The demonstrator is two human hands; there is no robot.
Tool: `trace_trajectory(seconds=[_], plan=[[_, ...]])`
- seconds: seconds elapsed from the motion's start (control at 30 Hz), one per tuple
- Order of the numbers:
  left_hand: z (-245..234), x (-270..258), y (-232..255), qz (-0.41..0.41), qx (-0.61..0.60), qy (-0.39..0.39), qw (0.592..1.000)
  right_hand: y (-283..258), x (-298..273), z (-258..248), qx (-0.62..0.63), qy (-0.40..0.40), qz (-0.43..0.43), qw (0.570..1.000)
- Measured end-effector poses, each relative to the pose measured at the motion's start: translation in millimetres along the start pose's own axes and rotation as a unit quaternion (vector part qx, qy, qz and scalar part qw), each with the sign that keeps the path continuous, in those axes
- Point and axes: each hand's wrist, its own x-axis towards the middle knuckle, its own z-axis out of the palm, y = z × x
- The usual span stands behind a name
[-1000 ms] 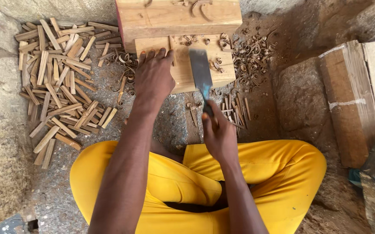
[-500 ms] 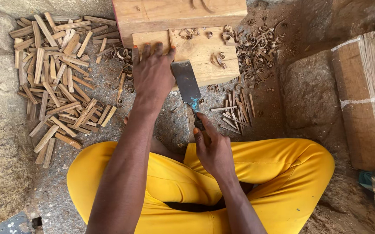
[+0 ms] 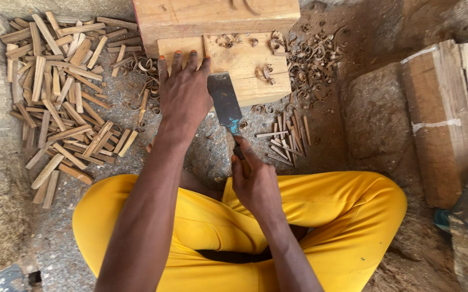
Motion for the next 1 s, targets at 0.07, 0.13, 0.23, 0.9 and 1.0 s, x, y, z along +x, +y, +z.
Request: trace_trajectory(seconds=[0.07, 0.13, 0.23, 0.9, 1.0], plan=[[-2, -6, 5, 0.038, 0.037, 0.019, 0.998, 0, 5, 4, 0.029, -0.014, 0.004, 0.999], [-2, -12, 10, 0.06, 0.057, 0.002, 0.997, -1, 15, 8, 0.034, -0.017, 0.004, 0.999], [0, -26, 20, 0.068, 0.046, -0.043, 0.996, -5, 44, 14, 0.018, 0.024, -0.056, 0.998], [18, 18, -5, 0.068, -0.009, 0.065, 0.996, 20, 39, -11, 0.02, 0.023, 0.021, 0.999], [20, 18, -9, 0.081, -0.004, 0.1, 0.992, 23, 22, -8, -0.023, -0.005, 0.048, 0.999]])
